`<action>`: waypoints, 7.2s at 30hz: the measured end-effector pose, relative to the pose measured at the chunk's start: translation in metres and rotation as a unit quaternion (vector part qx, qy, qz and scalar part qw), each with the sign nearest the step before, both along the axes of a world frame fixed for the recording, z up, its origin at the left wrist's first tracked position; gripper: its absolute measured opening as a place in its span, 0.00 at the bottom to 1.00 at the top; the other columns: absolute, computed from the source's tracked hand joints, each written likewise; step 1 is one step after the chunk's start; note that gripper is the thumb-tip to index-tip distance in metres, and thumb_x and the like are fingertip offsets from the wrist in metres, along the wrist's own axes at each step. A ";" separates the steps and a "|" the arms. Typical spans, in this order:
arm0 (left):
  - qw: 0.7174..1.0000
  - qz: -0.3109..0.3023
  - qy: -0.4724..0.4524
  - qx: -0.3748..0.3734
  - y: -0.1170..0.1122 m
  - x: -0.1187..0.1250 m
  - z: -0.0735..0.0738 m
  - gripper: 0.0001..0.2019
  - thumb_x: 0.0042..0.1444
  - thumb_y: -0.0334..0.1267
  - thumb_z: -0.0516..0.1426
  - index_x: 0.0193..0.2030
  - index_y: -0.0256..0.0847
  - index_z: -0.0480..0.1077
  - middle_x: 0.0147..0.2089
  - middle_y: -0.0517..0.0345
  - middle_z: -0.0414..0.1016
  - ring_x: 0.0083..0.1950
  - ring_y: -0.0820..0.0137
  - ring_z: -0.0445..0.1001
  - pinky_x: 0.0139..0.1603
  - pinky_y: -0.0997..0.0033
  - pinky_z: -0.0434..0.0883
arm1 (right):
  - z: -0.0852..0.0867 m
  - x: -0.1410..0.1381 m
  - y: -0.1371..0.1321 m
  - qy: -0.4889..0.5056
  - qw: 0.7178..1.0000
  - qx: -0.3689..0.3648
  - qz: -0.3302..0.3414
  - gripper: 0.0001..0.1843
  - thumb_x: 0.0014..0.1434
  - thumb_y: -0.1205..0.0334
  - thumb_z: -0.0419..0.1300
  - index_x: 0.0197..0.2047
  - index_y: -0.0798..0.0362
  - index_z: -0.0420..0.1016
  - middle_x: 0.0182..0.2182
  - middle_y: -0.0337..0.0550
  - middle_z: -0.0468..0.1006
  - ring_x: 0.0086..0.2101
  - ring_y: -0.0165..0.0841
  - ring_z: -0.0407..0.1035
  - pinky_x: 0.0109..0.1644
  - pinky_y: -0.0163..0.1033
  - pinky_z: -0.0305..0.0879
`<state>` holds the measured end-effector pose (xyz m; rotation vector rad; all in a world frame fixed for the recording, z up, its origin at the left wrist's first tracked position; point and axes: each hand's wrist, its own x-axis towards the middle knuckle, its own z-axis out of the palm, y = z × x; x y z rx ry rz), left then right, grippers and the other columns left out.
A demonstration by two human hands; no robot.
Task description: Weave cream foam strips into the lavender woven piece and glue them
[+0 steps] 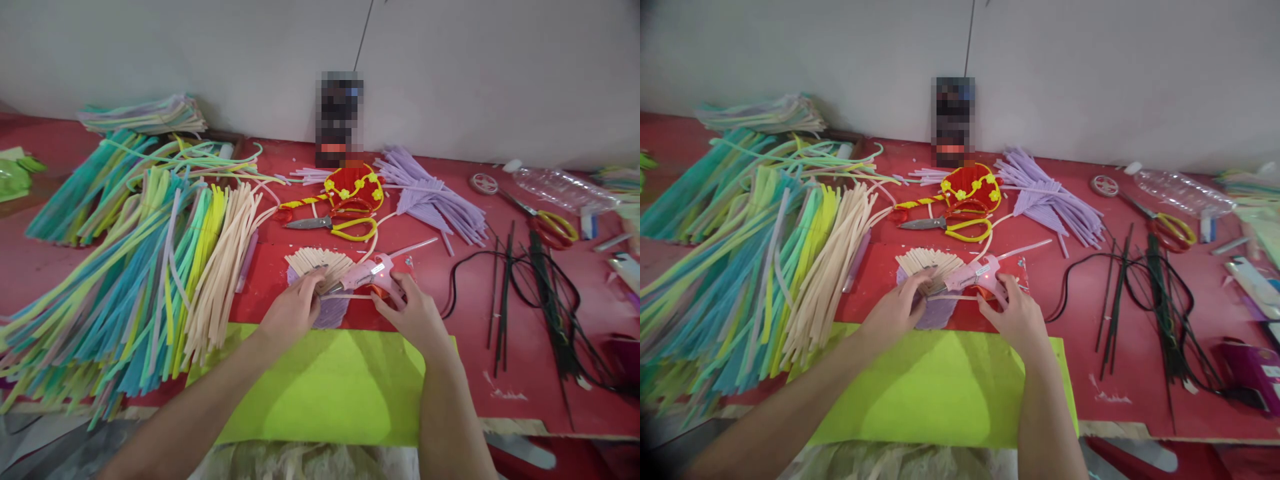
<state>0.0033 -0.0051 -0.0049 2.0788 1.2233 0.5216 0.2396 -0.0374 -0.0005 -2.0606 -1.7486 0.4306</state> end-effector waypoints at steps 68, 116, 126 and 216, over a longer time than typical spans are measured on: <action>1.000 0.004 0.009 -0.016 0.000 0.000 0.003 0.23 0.57 0.25 0.50 0.60 0.41 0.56 0.65 0.47 0.64 0.63 0.61 0.67 0.59 0.59 0.70 | -0.004 0.005 -0.007 -0.049 0.997 0.059 0.006 0.15 0.54 0.48 0.55 0.39 0.49 0.66 0.29 0.43 0.76 0.25 0.35 0.70 0.27 0.36 0.60; 1.000 -0.007 -0.001 0.010 -0.001 -0.001 -0.003 0.20 0.56 0.23 0.49 0.54 0.42 0.58 0.65 0.49 0.65 0.65 0.64 0.65 0.62 0.58 0.68 | -0.005 0.020 -0.007 -0.028 0.997 0.062 -0.047 0.17 0.53 0.49 0.58 0.42 0.50 0.68 0.32 0.45 0.77 0.29 0.37 0.72 0.31 0.37 0.65; 1.000 -0.007 0.000 0.005 0.000 -0.001 -0.004 0.20 0.56 0.23 0.50 0.55 0.41 0.58 0.65 0.48 0.65 0.64 0.64 0.66 0.61 0.59 0.68 | -0.004 0.023 -0.008 -0.030 0.996 0.066 -0.050 0.18 0.54 0.47 0.58 0.42 0.50 0.68 0.31 0.45 0.76 0.26 0.34 0.70 0.29 0.36 0.63; 1.000 0.001 0.019 0.012 0.000 0.000 0.002 0.23 0.57 0.24 0.49 0.59 0.39 0.58 0.62 0.47 0.68 0.64 0.63 0.66 0.60 0.60 0.70 | 0.001 -0.013 0.052 0.246 0.958 0.022 -0.143 0.19 0.51 0.43 0.61 0.35 0.50 0.69 0.28 0.44 0.79 0.27 0.37 0.73 0.30 0.41 0.66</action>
